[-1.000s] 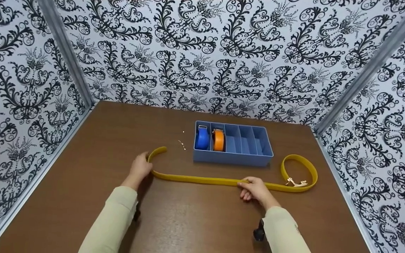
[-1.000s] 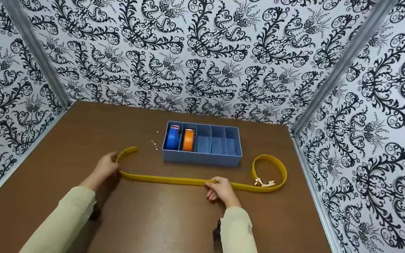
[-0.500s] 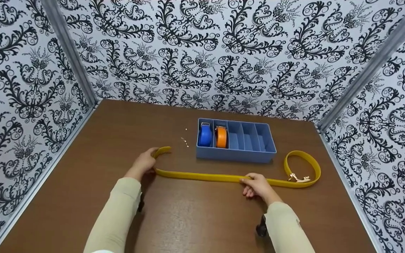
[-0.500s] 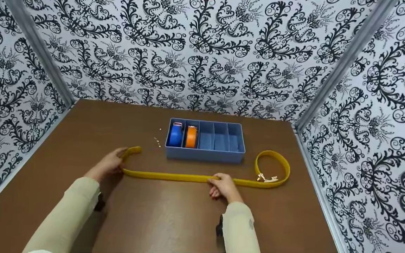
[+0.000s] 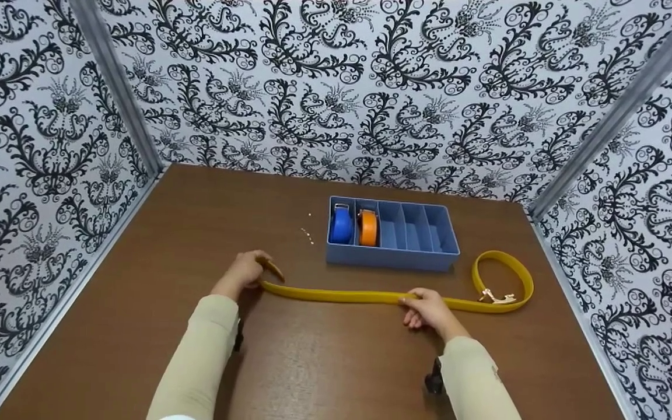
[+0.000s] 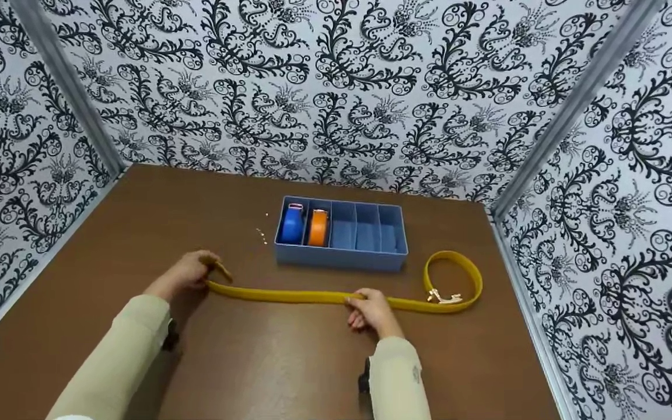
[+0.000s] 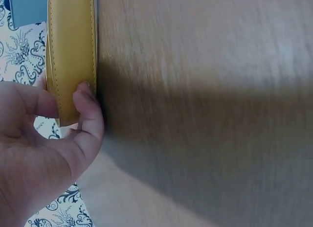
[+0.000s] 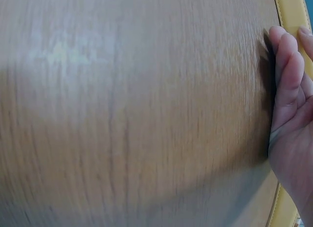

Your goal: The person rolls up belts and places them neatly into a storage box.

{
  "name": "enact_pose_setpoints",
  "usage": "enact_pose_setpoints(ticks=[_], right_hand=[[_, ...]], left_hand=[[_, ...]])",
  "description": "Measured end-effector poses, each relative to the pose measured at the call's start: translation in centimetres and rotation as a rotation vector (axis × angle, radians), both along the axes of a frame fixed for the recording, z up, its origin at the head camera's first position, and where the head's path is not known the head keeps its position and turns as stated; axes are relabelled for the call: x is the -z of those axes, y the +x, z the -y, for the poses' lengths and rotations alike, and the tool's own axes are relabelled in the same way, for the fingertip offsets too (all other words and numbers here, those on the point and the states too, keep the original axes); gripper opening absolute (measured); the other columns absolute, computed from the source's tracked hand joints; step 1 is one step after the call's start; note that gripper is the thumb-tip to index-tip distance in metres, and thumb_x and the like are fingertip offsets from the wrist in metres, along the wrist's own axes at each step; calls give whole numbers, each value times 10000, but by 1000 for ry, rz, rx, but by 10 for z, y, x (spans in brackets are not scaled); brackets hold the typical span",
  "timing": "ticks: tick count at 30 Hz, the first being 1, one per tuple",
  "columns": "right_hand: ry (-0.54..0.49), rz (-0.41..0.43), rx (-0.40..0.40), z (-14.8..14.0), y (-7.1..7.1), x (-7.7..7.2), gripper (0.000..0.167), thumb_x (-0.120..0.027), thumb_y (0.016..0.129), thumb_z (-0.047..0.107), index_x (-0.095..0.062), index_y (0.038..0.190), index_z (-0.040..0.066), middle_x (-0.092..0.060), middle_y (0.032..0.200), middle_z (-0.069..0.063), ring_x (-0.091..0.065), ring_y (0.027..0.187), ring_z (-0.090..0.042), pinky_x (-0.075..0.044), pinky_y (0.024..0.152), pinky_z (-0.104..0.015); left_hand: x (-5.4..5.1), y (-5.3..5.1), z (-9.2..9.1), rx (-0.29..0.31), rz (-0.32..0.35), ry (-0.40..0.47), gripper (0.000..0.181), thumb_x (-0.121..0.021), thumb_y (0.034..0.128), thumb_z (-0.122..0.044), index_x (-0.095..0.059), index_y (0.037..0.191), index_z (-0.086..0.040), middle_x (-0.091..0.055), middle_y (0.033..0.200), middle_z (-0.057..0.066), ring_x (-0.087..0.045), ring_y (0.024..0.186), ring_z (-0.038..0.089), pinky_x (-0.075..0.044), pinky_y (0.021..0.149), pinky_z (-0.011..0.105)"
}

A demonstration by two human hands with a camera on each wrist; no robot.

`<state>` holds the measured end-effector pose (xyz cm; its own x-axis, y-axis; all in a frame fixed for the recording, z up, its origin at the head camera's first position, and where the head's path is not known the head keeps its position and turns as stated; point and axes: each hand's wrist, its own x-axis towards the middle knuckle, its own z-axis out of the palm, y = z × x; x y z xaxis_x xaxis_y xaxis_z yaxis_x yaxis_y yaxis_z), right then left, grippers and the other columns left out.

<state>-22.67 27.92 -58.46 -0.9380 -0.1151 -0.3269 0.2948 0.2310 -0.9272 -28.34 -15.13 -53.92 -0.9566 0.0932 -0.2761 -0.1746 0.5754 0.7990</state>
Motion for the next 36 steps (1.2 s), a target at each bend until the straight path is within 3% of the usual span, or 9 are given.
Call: enact_pose_setpoints(ticks=[5, 9, 12, 17, 19, 25, 30, 33, 36], right_hand=[[-7, -10, -5, -1, 1, -1, 219, -632, 955, 152, -598, 1005, -59, -633, 574, -134, -567, 400, -116, -463, 385, -223], [0, -17, 0, -2, 1, -1, 223, -642, 947, 159, -611, 996, -56, -635, 572, -134, -565, 398, -112, -458, 384, -218], [9, -18, -2, -2, 1, 1, 235, -654, 941, 178, -615, 991, -49, -639, 579, -138, -565, 400, -118, -463, 387, -226], [11, -21, -3, -1, 3, 0, 245, -650, 945, 184, -613, 993, -53, -642, 593, -155, -560, 399, -124, -465, 387, -235], [9, -23, -2, -2, 3, 0, 248, -645, 948, 182, -612, 998, -58, -642, 596, -159, -560, 400, -126, -465, 388, -236], [19, -18, 4, -4, 1, -1, 241, -653, 943, 187, -615, 979, -48, -636, 582, -144, -558, 400, -129, -466, 389, -241], [28, -27, -9, -3, 1, -1, 228, -650, 945, 191, -619, 957, -35, -634, 573, -129, -558, 396, -120, -472, 394, -242], [27, -27, -11, -1, 3, -2, 233, -657, 940, 199, -624, 948, -32, -635, 571, -124, -558, 392, -114, -472, 393, -240], [29, -29, -14, 1, 4, -3, 234, -655, 942, 189, -633, 969, -42, -636, 568, -122, -557, 388, -110, -464, 388, -228]], left_hand=[[-3, 5, -3, -28, -35, 24, 272, -490, 956, -120, -678, 1106, 8, -629, 1087, 191, -603, 853, 290, -545, 694, 409], [-3, 7, -10, 3, -127, -132, 198, -690, 897, -220, -698, 964, -33, -649, 902, 131, -605, 801, 268, -525, 687, 387], [-2, 7, -15, 17, -190, -287, 182, -751, 835, -169, -682, 963, -60, -614, 972, 122, -580, 875, 285, -513, 742, 404], [0, 5, -13, -8, -189, -321, 647, -743, 817, -133, -416, 1342, 52, -602, 1056, 210, -588, 947, 363, -496, 832, 488], [1, 4, -10, -13, -192, -337, 725, -752, 820, -154, -348, 1374, 81, -613, 1025, 210, -603, 910, 354, -505, 820, 482], [5, 1, 0, 45, -258, -513, 148, -682, 876, -129, -607, 890, -3, -611, 872, 152, -571, 759, 291, -500, 704, 442], [6, 3, -3, 62, -371, -642, 131, -645, 899, -127, -682, 835, -19, -516, 1123, 221, -523, 967, 389, -512, 737, 513], [6, 4, -8, 78, -448, -682, 137, -622, 917, -106, -689, 829, -25, -456, 1091, 197, -471, 985, 392, -505, 722, 518], [6, 5, -13, 107, -472, -660, 180, -612, 899, -34, -633, 724, -71, -517, 1015, 178, -519, 856, 359, -488, 658, 463]])
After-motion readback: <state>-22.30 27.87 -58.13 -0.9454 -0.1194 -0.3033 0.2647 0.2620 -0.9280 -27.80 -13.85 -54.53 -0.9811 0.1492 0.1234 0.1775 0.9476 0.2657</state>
